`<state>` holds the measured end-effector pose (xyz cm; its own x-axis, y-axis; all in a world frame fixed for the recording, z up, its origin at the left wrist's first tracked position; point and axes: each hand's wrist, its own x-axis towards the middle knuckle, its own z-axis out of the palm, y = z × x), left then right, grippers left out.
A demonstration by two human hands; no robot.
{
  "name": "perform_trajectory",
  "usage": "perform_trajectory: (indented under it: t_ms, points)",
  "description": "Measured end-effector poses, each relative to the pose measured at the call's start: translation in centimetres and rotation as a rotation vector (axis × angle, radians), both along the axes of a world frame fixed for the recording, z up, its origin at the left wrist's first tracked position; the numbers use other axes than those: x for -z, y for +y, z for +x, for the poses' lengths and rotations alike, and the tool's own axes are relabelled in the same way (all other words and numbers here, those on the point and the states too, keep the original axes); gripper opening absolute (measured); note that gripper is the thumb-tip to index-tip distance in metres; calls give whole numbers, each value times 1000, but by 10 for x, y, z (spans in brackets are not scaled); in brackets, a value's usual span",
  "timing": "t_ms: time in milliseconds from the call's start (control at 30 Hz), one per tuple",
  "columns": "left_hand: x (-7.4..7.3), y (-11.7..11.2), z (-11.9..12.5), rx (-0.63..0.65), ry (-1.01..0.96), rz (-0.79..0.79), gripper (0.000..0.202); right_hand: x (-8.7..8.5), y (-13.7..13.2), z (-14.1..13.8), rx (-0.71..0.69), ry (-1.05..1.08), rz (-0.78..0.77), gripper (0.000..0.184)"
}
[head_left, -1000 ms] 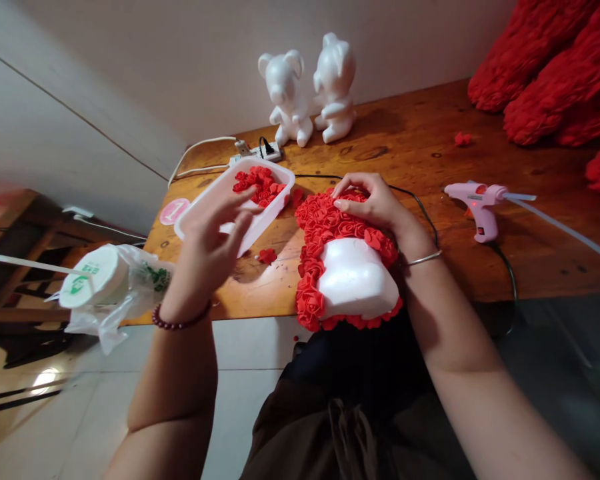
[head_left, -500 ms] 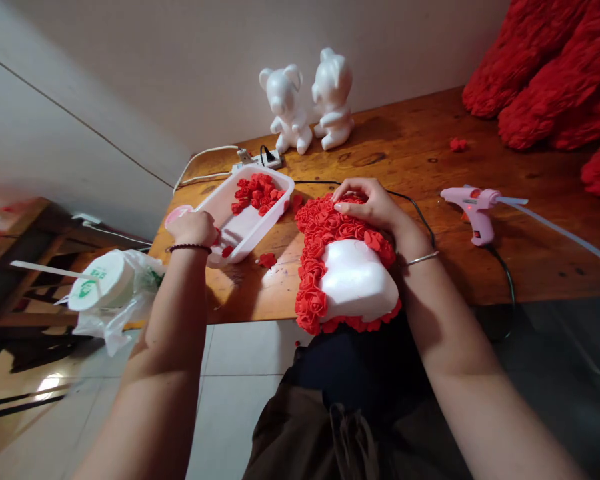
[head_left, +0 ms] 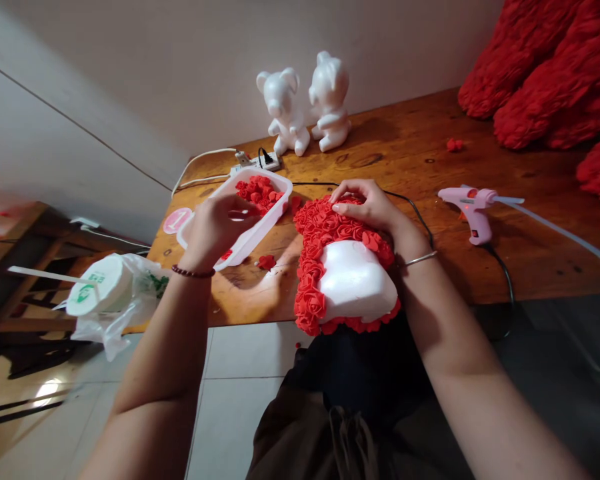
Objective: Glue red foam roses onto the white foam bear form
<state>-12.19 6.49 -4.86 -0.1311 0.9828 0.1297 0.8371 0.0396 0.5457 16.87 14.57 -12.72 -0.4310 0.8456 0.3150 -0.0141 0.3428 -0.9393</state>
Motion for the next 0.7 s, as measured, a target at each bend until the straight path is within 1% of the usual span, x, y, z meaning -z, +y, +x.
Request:
perform_trajectory:
  t_ms: [33,100,167,233,300,400,567,700]
  points:
    - [-6,-9,18,70,-132,34,29,0,0,0,1,-5,-11,21]
    - [-16,-24,50,210,-251,23,30,0,0,0,2,-9,-24,22]
    - [-21,-33,72,322,-301,-19,30,0,-1,0,5,-8,-26,23]
    - [-23,-35,84,379,-309,-48,29,0,-1,0,10,-12,-27,23]
    - [-22,-35,90,384,-271,-39,24,-1,-1,0,14,-23,-30,22]
    - [-21,-35,95,368,-163,2,16,-1,0,-1,8,-24,-31,21]
    - [-18,-38,98,339,-30,70,18,0,1,0,2,-26,2,19]
    - [-16,-39,99,340,28,111,16,0,2,0,9,-30,15,17]
